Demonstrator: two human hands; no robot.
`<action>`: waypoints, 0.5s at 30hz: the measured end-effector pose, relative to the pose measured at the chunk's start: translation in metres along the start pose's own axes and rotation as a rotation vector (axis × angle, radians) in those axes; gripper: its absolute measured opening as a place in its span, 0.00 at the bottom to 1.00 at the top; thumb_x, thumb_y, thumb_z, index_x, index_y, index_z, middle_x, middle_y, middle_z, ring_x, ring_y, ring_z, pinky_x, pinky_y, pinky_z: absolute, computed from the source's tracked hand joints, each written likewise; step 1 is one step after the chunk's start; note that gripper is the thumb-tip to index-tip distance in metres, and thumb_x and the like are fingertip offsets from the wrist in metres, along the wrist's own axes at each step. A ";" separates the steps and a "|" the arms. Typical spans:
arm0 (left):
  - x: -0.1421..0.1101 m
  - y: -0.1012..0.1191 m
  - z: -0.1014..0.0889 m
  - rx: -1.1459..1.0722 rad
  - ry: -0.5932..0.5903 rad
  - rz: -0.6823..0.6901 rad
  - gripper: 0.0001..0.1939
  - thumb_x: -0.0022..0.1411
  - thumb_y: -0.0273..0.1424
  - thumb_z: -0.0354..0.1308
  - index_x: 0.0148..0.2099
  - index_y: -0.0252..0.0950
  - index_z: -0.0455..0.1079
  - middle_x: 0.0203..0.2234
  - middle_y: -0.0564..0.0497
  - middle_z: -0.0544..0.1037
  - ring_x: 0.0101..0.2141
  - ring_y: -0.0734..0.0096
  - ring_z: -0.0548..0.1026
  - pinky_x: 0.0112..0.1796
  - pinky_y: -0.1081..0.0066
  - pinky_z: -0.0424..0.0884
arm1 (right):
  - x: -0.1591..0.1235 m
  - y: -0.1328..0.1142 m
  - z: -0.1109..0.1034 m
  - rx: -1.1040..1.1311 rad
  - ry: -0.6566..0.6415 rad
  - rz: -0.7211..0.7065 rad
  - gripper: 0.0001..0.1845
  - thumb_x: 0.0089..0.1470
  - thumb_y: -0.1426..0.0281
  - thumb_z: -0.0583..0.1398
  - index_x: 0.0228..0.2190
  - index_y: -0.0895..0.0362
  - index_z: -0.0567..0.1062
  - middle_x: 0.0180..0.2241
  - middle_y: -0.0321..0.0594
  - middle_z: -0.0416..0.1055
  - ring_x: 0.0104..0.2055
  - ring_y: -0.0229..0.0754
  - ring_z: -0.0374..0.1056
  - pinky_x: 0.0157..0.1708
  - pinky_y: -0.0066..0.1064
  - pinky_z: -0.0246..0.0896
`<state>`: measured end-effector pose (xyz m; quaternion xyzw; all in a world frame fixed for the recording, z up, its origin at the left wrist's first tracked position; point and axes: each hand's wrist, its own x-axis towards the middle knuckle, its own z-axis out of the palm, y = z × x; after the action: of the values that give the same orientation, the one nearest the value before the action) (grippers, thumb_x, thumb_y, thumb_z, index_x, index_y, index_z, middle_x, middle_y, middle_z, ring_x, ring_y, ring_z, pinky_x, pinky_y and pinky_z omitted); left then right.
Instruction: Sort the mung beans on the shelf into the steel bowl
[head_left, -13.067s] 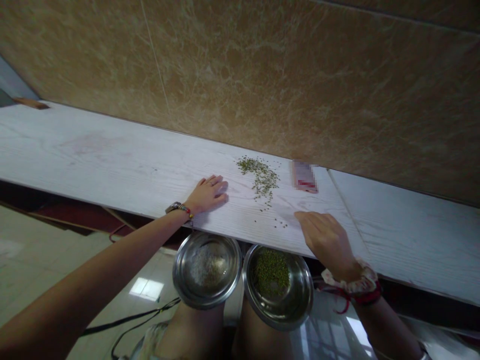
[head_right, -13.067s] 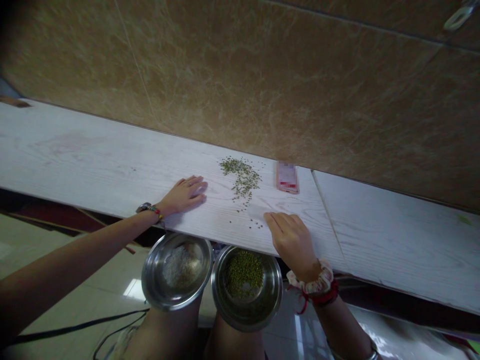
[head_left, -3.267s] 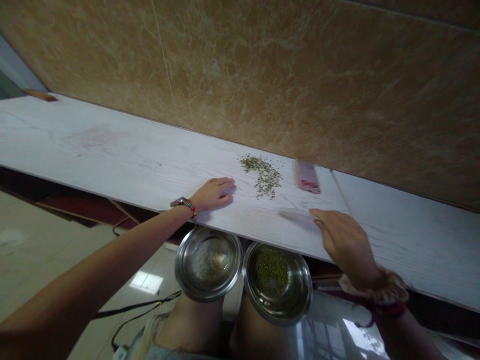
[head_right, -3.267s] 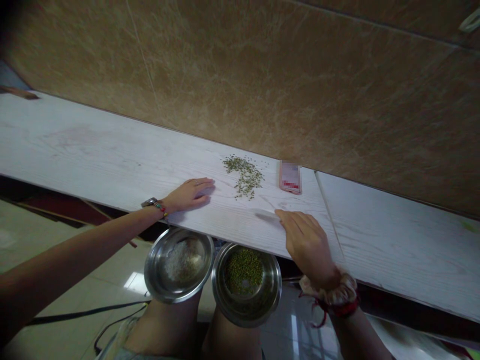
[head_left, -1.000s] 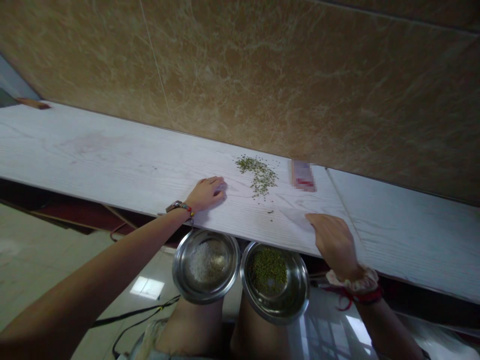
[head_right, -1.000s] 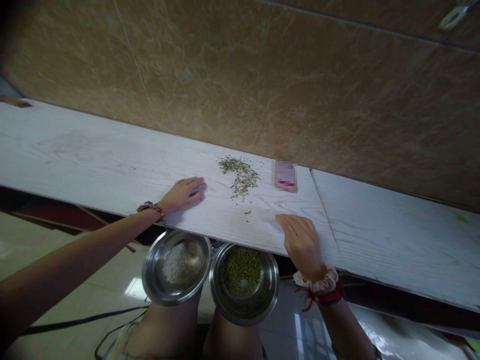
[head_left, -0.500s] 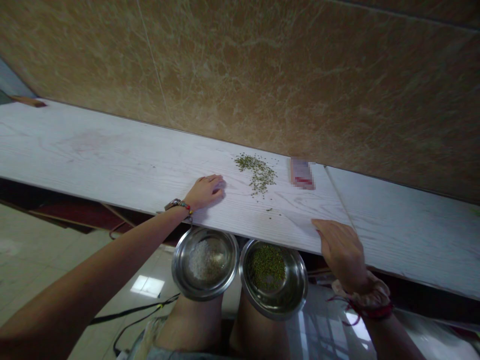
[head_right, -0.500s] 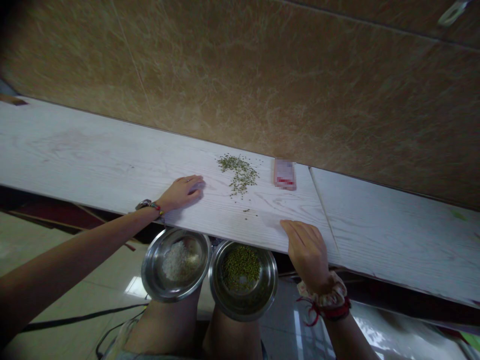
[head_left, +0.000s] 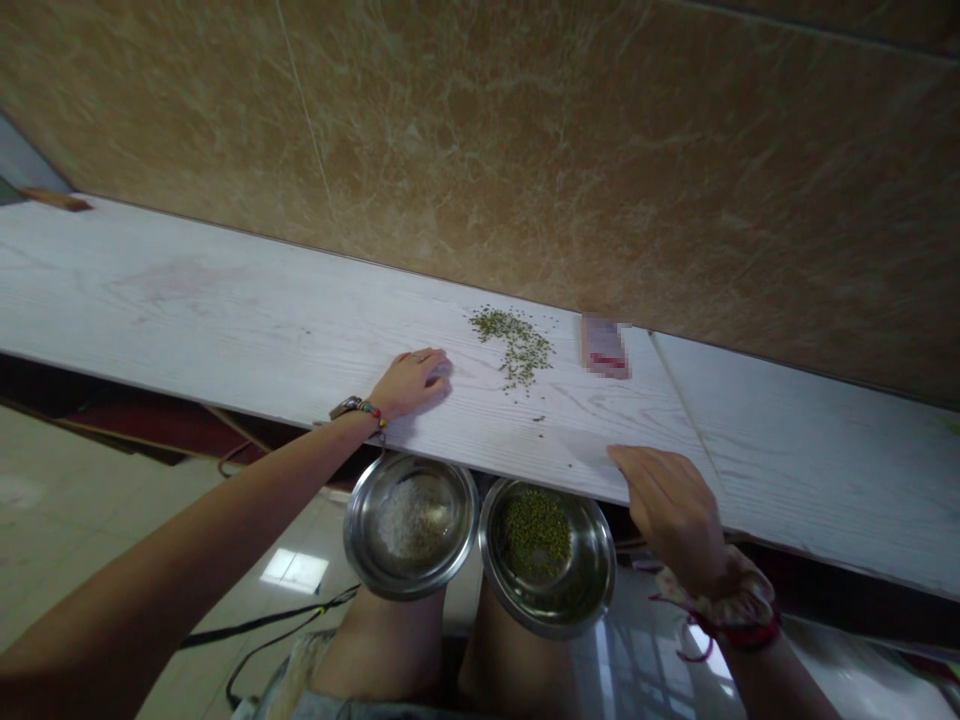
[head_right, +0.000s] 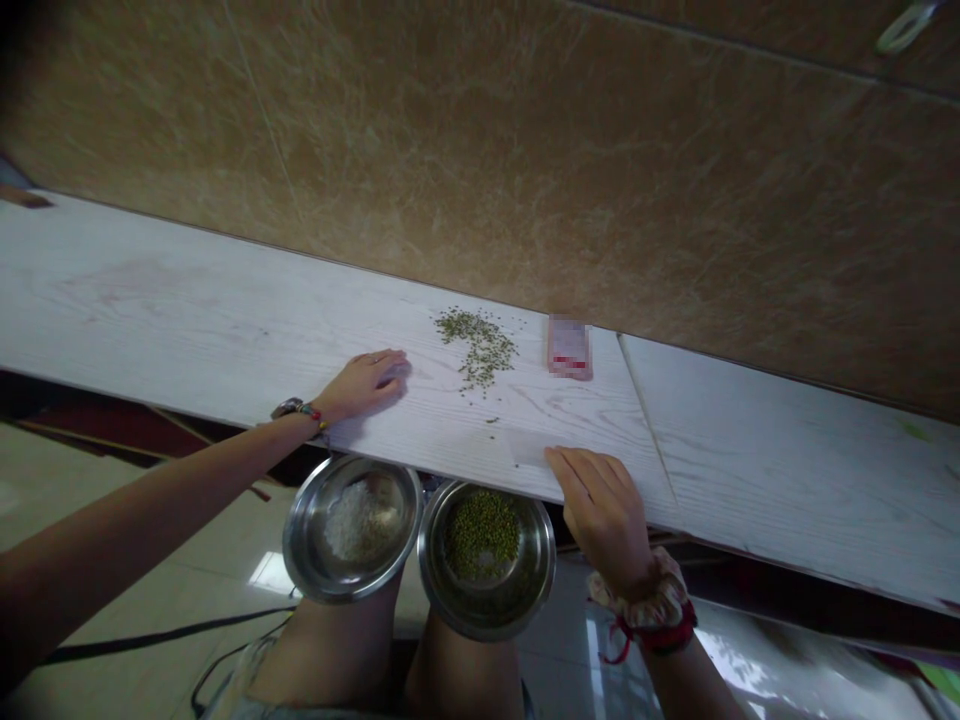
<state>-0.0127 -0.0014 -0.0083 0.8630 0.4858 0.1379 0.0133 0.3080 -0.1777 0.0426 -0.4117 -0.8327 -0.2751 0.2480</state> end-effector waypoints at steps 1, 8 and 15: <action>0.000 0.000 0.000 -0.004 0.001 0.002 0.23 0.59 0.36 0.44 0.55 0.32 0.63 0.54 0.42 0.68 0.55 0.61 0.64 0.55 0.60 0.59 | 0.002 0.000 0.001 0.002 -0.001 -0.010 0.22 0.49 0.85 0.49 0.45 0.60 0.69 0.34 0.45 0.75 0.38 0.42 0.69 0.39 0.35 0.62; -0.001 0.002 -0.002 -0.009 -0.001 -0.003 0.23 0.59 0.36 0.44 0.54 0.33 0.63 0.54 0.43 0.68 0.55 0.61 0.65 0.55 0.61 0.59 | 0.010 -0.005 0.006 -0.020 0.000 -0.028 0.22 0.51 0.85 0.49 0.45 0.59 0.69 0.34 0.43 0.75 0.37 0.41 0.70 0.38 0.33 0.61; 0.000 -0.001 0.001 -0.033 0.015 0.011 0.22 0.58 0.35 0.45 0.54 0.36 0.63 0.52 0.46 0.70 0.54 0.60 0.66 0.54 0.60 0.60 | 0.007 0.013 0.016 -0.097 0.004 -0.002 0.20 0.51 0.84 0.50 0.43 0.59 0.70 0.33 0.43 0.75 0.36 0.41 0.69 0.38 0.34 0.60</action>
<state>-0.0137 -0.0011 -0.0091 0.8642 0.4790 0.1525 0.0233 0.3118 -0.1566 0.0383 -0.4219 -0.8182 -0.3163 0.2292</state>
